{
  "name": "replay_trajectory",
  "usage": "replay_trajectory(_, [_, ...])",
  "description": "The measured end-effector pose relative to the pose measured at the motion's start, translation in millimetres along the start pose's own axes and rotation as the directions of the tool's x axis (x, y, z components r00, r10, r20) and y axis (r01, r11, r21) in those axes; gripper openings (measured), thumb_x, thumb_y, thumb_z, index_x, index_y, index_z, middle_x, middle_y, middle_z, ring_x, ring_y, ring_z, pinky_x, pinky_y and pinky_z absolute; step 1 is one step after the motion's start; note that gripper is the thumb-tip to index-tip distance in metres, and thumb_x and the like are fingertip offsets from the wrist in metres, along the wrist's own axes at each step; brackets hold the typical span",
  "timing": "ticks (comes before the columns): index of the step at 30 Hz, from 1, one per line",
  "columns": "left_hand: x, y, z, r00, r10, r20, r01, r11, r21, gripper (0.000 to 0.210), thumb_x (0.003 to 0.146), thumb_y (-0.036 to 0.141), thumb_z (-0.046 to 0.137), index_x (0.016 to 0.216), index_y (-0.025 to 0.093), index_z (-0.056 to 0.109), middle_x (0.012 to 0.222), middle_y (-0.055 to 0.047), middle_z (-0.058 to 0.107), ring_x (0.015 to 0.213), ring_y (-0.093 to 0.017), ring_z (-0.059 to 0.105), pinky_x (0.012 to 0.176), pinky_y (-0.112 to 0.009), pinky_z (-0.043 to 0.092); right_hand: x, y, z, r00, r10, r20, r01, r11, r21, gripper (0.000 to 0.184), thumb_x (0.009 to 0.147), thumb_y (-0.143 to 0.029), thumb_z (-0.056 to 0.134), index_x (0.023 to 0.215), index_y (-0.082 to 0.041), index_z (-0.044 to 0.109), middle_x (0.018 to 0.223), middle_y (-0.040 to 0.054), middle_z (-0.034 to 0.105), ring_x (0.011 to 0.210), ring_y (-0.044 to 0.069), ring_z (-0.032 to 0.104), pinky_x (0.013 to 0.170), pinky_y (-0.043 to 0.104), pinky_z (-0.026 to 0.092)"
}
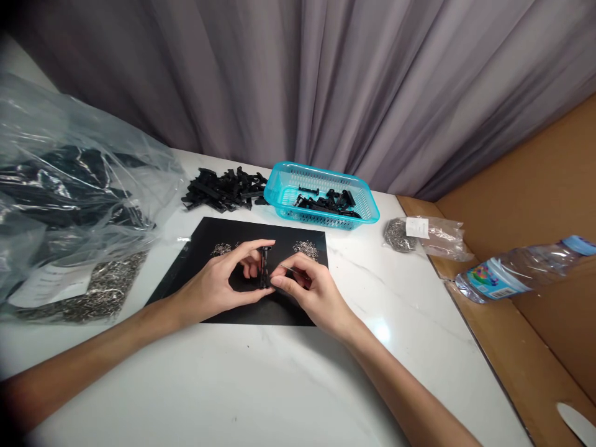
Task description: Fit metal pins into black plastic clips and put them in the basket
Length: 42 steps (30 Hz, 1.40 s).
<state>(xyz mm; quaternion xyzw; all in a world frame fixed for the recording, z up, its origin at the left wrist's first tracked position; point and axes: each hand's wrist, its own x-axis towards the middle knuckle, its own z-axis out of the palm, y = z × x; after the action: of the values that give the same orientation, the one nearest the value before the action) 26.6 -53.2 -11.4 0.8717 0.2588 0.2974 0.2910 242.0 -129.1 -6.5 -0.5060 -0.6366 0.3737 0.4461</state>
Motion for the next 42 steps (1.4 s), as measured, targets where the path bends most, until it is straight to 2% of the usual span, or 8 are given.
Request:
replay_trajectory(8, [0.3,3.2,0.7,1.0,0.02,-0.024,-0.02,1.0,0.015,0.068,0.085,0.029,0.077,0.145,0.027,0.047,0.093,0.002,0.061,0.08,-0.014,0.061,0.075,-0.027,0.055,-1.3,-4.1,3.7,0.995,0.086,0.046,-0.092,0.981,0.168,0.023,0.09,-0.044,0.076,0.092,-0.022,0.073,0.089,0.0024,0.072,0.077,0.017,0.06,0.069,0.03,0.046])
replay_trajectory(14, [0.1,1.9,-1.0,1.0,0.008,-0.015,-0.008,1.0,0.011,0.071,0.082,0.022,0.075,0.147,0.028,0.047,0.095,0.002,0.063,0.081,-0.014,0.062,0.077,-0.027,0.055,-0.9,-6.9,1.3,0.997,0.027,0.067,-0.032,0.996,0.081,0.019,0.091,-0.042,0.076,0.091,-0.022,0.076,0.093,0.0032,0.071,0.08,0.017,0.06,0.069,0.031,0.046])
replay_trajectory(20, [0.7,-1.0,-1.9,0.999,0.038,-0.014,-0.037,0.998,0.047,0.072,0.082,0.021,0.074,0.148,0.029,0.048,0.097,0.001,0.064,0.083,-0.015,0.062,0.078,-0.029,0.055,-0.6,-7.0,2.0,0.996,-0.005,0.084,-0.001,0.997,0.073,0.021,0.092,-0.043,0.074,0.092,-0.023,0.077,0.095,0.0043,0.071,0.089,0.02,0.063,0.076,0.034,0.049])
replay_trajectory(26, [0.7,-1.0,-2.9,0.998,0.06,0.009,-0.06,0.997,0.058,0.073,0.082,0.019,0.074,0.149,0.028,0.047,0.098,0.001,0.065,0.084,-0.015,0.063,0.08,-0.028,0.054,-0.8,-8.0,1.2,0.993,-0.002,0.115,-0.004,0.999,0.051,0.017,0.094,-0.04,0.074,0.093,-0.023,0.077,0.095,0.0036,0.071,0.086,0.019,0.062,0.074,0.034,0.047])
replay_trajectory(31, [-0.1,-0.1,-2.6,0.995,0.09,0.032,-0.092,0.993,0.075,0.072,0.083,0.018,0.073,0.15,0.028,0.046,0.096,0.002,0.065,0.085,-0.015,0.063,0.08,-0.028,0.054,-0.9,-9.9,-2.4,0.989,-0.015,0.149,0.021,0.999,-0.042,0.016,0.095,-0.038,0.073,0.094,-0.024,0.078,0.098,0.0041,0.069,0.085,0.018,0.06,0.071,0.033,0.045])
replay_trajectory(37, [-0.6,0.1,-0.4,0.99,0.139,0.028,-0.141,0.984,0.111,0.07,0.083,0.019,0.075,0.147,0.027,0.047,0.095,0.001,0.066,0.085,-0.016,0.065,0.08,-0.029,0.055,0.7,-12.2,-8.0,0.973,-0.044,0.226,0.052,0.998,-0.032,0.013,0.096,-0.035,0.072,0.092,-0.023,0.077,0.1,0.0037,0.068,0.096,0.019,0.061,0.082,0.034,0.048])
replay_trajectory(39, [-0.7,-0.7,0.4,0.988,0.15,0.021,-0.152,0.981,0.12,0.072,0.083,0.017,0.075,0.148,0.026,0.047,0.095,0.002,0.065,0.084,-0.016,0.065,0.079,-0.029,0.055,0.6,-12.0,-6.9,0.975,-0.031,0.219,0.039,0.999,-0.032,0.014,0.096,-0.036,0.072,0.092,-0.022,0.075,0.099,0.0036,0.068,0.094,0.019,0.06,0.081,0.033,0.047])
replay_trajectory(42, [-1.1,-1.4,1.8,0.985,0.175,-0.001,-0.173,0.975,0.137,0.072,0.081,0.013,0.074,0.147,0.025,0.047,0.095,0.001,0.065,0.083,-0.015,0.065,0.079,-0.028,0.057,0.1,-11.3,-3.0,0.981,0.055,0.185,-0.061,0.998,0.025,0.022,0.091,-0.042,0.076,0.092,-0.021,0.069,0.095,0.0021,0.067,0.079,0.015,0.054,0.071,0.031,0.043])
